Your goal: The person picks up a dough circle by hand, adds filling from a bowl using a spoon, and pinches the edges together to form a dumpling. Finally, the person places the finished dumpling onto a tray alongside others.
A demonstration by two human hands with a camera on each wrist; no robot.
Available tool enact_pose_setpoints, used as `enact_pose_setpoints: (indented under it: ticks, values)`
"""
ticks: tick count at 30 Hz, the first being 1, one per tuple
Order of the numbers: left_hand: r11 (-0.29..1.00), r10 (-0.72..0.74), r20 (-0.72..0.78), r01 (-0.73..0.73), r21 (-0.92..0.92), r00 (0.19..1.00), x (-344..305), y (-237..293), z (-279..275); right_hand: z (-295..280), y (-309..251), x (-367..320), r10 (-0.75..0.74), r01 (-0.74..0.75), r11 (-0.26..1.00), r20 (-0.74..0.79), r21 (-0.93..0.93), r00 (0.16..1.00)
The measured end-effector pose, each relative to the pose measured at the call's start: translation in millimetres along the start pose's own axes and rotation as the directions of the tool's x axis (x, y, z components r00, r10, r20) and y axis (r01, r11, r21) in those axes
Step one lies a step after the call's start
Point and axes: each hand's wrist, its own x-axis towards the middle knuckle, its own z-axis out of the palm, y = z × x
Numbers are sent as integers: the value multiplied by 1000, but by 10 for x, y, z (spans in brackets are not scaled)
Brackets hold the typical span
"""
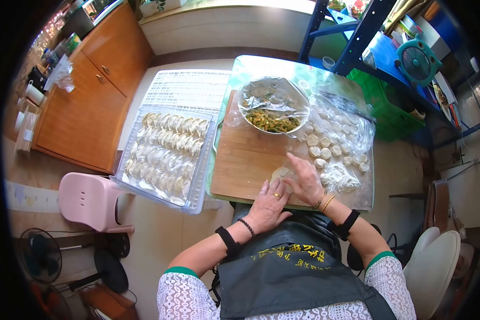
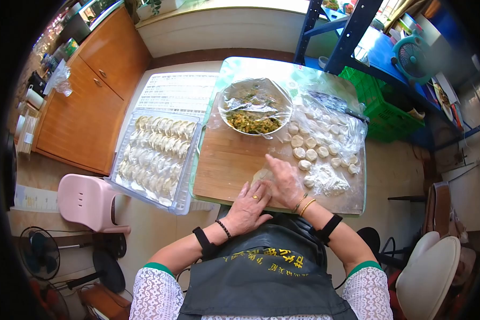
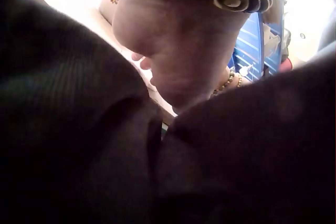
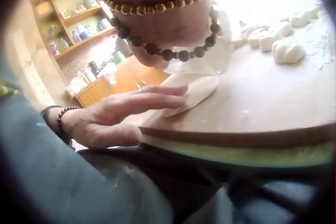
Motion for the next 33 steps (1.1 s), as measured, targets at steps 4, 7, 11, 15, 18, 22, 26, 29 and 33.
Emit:
enact_pose_setpoints:
  ticks: [4, 7, 11, 15, 18, 22, 26, 29, 33]
  values:
    - [996, 57, 59, -53, -77, 997, -39, 77, 36, 225, -83, -115, 81, -75, 982, 25, -175, 996]
    - [996, 66, 1, -66, -55, 998, -40, 78, 16, 210, -42, 42, 201, -192, 953, 15, -236, 979]
    - [999, 52, 15, -51, -19, 999, -34, 48, 4, 211, 192, 197, 266, -272, 940, -58, -204, 962]
    - [998, -59, -22, 58, -11, 998, -63, -44, -44, 170, 371, 195, 308, -317, 941, -84, -117, 948]
    - [998, -67, -65, 65, -21, 996, -90, -60, -106, 125, 229, 137, 208, -213, 975, -72, -59, 975]
    - [998, -35, -4, 35, -56, 999, -111, -21, -41, 264, -180, 23, 43, -38, 984, 30, -176, 999]
    - [998, -46, -33, 44, -43, 998, -158, -28, 5, 291, -126, 215, 144, -126, 962, 59, -242, 988]
    - [998, -57, -37, 56, -39, 998, -123, -57, -51, 235, -22, 389, 256, -233, 934, 52, -270, 965]
    - [987, -157, -28, 156, -29, 987, -69, -90, -151, 324, 230, 297, 230, -251, 953, -138, -167, 963]
